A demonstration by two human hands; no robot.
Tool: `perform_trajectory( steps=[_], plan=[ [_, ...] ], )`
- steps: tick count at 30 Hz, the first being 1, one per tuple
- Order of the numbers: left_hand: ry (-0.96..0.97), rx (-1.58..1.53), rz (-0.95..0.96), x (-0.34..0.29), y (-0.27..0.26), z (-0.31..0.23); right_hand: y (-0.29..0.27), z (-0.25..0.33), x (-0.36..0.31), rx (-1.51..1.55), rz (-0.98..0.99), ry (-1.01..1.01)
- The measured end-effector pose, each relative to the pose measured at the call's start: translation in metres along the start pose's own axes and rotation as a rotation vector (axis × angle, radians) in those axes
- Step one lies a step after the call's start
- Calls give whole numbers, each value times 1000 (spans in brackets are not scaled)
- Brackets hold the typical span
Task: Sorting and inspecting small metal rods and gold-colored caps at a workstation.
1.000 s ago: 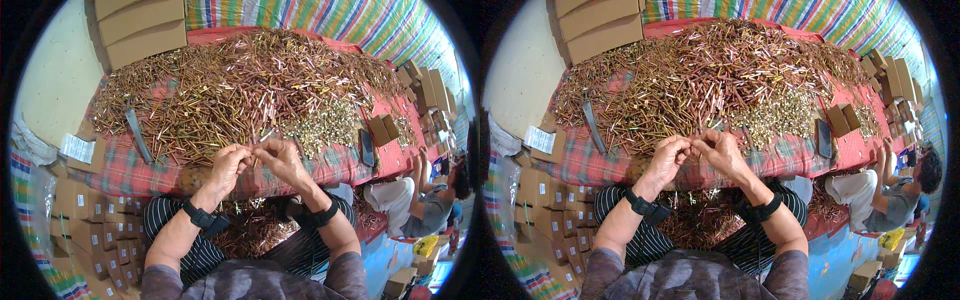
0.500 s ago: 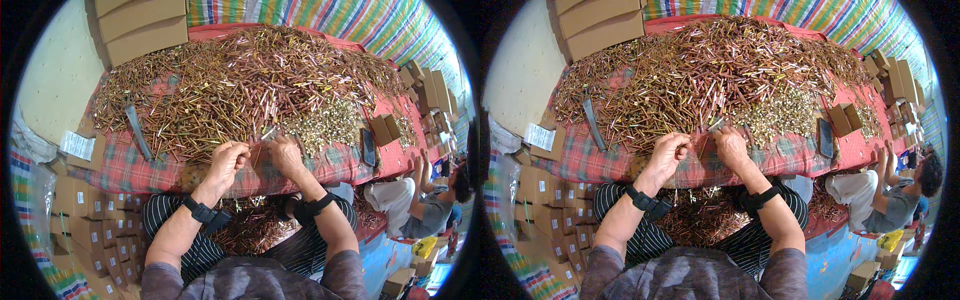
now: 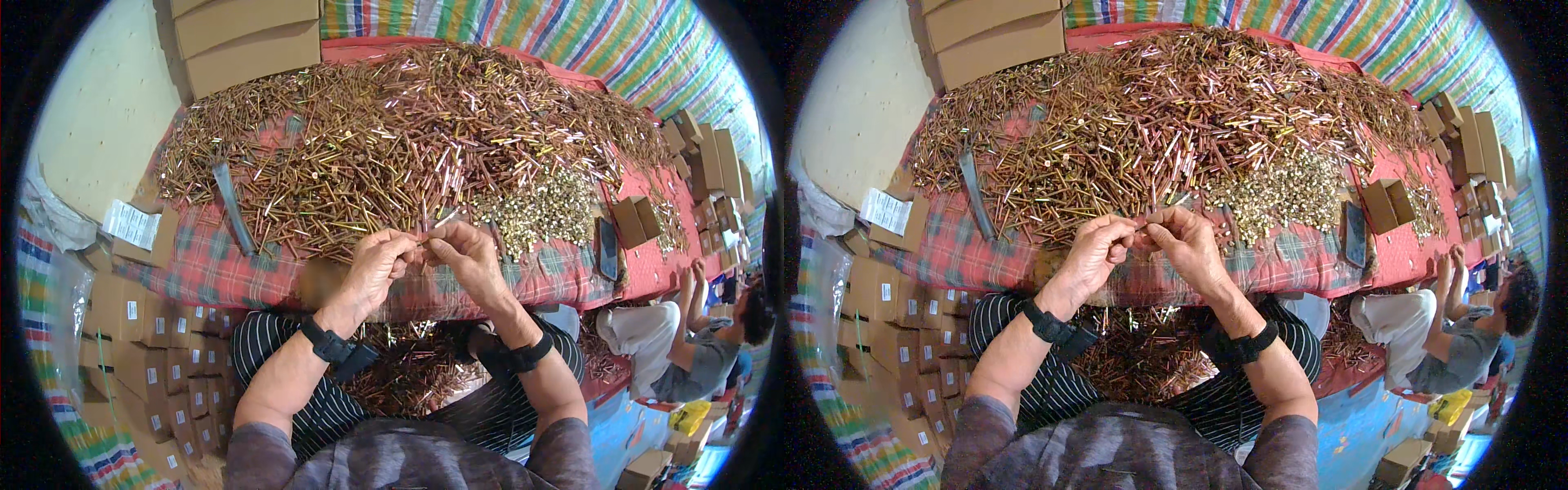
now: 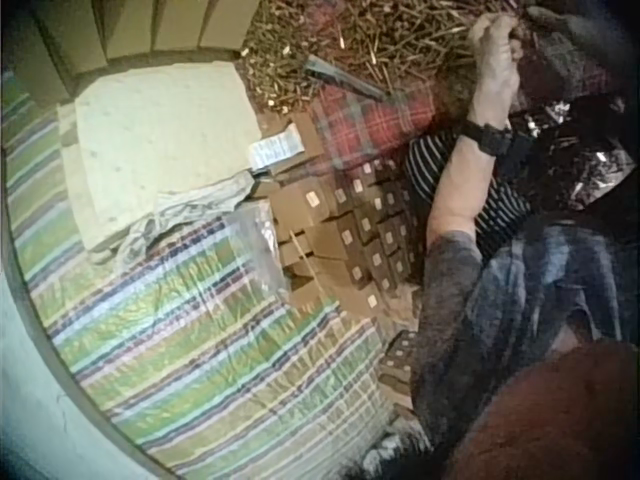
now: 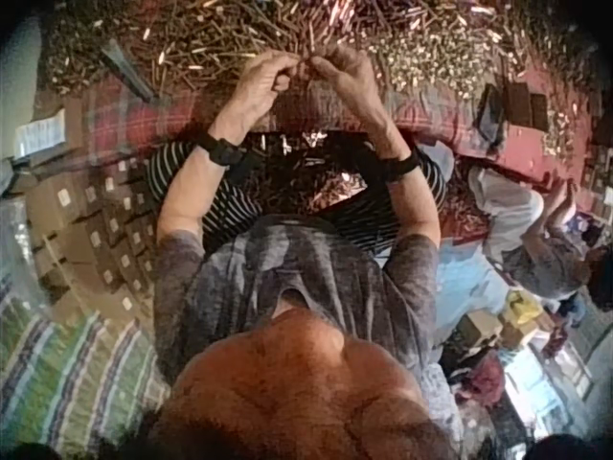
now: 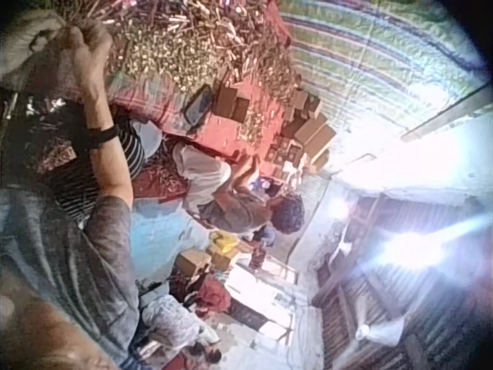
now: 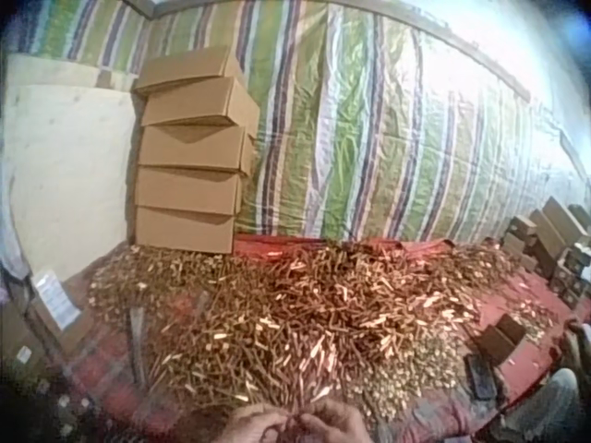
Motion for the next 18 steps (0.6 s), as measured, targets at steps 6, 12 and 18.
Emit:
perform_trajectory(
  steps=[6,12,18],
  plan=[
    [-19,18,43,-4,-1,2,0,-4,-9,-98,-8,-46],
    [50,180,77,-9,0,1,-1,-12,-14,-359,-32,-96],
    [191,378,117,-3,-3,6,4,3,-12,-740,4,-51]
  ],
)
Point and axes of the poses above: each hand's wrist, its own x-axis towards the middle knuckle, its own y-axis out of the palm, z = x × y, the point moved 1 cm from there along x, towards the middle knuckle, and after that the axes turned 6 degrees about -y, right-handed, at the moved point
